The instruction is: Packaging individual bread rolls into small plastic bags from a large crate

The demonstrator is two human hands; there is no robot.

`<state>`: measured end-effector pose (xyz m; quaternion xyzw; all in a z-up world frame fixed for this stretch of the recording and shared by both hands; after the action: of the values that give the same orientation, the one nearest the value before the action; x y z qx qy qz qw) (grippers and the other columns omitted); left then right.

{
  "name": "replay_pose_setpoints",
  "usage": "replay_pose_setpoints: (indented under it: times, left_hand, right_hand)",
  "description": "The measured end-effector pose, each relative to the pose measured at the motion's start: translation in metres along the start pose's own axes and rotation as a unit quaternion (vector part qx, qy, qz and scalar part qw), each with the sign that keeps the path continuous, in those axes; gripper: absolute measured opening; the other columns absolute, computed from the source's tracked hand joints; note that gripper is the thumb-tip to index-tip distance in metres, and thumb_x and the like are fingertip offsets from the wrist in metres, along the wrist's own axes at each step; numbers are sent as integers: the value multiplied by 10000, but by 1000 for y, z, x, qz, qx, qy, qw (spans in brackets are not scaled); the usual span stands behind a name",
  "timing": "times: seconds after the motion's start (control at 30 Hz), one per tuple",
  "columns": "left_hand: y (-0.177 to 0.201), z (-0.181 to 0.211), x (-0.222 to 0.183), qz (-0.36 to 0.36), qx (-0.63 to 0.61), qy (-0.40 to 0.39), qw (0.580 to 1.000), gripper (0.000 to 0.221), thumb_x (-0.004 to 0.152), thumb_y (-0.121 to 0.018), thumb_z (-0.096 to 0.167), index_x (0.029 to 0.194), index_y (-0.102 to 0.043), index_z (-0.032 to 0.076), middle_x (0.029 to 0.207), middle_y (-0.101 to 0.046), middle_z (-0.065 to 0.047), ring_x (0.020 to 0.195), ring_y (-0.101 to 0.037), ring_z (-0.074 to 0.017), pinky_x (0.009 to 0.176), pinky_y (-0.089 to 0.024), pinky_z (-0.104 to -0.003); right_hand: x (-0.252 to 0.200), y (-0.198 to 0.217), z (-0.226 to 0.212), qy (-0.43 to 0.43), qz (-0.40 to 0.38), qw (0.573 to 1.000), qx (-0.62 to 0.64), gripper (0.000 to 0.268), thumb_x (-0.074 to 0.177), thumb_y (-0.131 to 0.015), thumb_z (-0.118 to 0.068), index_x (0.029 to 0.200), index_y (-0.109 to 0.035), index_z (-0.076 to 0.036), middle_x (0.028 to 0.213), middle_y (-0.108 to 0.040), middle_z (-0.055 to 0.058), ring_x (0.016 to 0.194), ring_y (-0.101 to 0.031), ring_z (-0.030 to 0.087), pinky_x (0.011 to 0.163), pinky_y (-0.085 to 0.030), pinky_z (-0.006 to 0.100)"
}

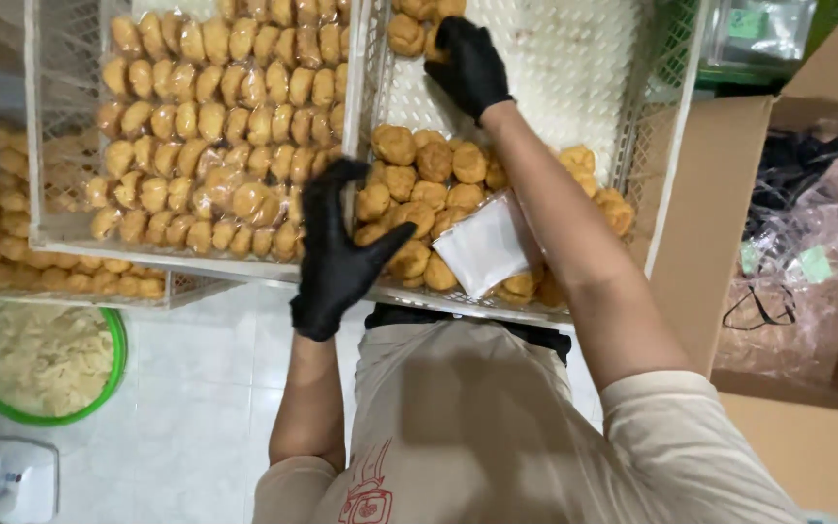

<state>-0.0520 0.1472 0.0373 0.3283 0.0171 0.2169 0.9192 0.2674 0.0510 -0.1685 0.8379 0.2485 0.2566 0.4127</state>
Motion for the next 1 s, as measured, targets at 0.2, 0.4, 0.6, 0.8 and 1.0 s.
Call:
replay_pose_setpoints:
  times: [0.2, 0.4, 0.6, 0.8, 1.0]
  left_hand:
    - [-144, -14, 12, -41, 83, -103, 990, 463, 883, -718, 567, 1060, -746, 140, 980, -739, -110, 973, -662, -346, 776, -516, -470]
    - [-187, -34, 26, -93, 34, -149, 984, 353, 855, -773, 478, 946, -741, 139, 941, -744, -96, 917, -673, -336, 749, -518, -466]
    - [-168, -28, 21, -92, -82, -13, 992, 233, 937, -785, 301, 1104, -793, 138, 1011, -771, -125, 1035, -716, -344, 942, -579, -436]
    - [-137, -5, 10, 19, -199, 29, 979, 157, 980, -750, 206, 1125, -781, 155, 1009, -785, -98, 1011, -745, -269, 896, -597, -402]
    - [-121, 31, -13, 127, -132, -130, 974, 200, 845, -887, 114, 1029, -810, 133, 864, -776, -14, 780, -743, -170, 761, -607, -283]
  right_hand:
    - [-21, 48, -26, -28, -10, 983, 179, 681, 754, -880, -70, 1295, -490, -205, 1257, -600, 97, 957, -604, 296, 804, -488, 392]
    - [-87, 163, -68, -161, -3, 895, 417, 246, 909, -799, -218, 1113, -687, -138, 1072, -690, -3, 981, -655, 111, 858, -582, 254]
    - [-196, 219, -139, -248, -180, 895, 324, 389, 926, -744, -200, 1287, -670, -74, 1274, -683, 223, 1283, -598, 377, 1122, -429, 518]
    - [-233, 201, -117, -337, -51, 866, 366, 387, 947, -757, -245, 1307, -682, -123, 1275, -686, 162, 1253, -624, 272, 1097, -470, 433]
    - [-234, 189, -98, -279, 187, 829, 448, 342, 970, -780, -108, 1286, -652, -90, 1211, -699, 98, 1114, -659, 164, 1007, -557, 378]
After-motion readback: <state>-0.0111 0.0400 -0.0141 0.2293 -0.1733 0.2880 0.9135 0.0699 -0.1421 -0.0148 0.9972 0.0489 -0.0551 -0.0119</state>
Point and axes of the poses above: each hand's wrist, its own x-axis towards the middle knuckle, its own y-axis out of the back of the hand, z = x × y, the point moved 3 cm from there along x, towards the middle knuckle
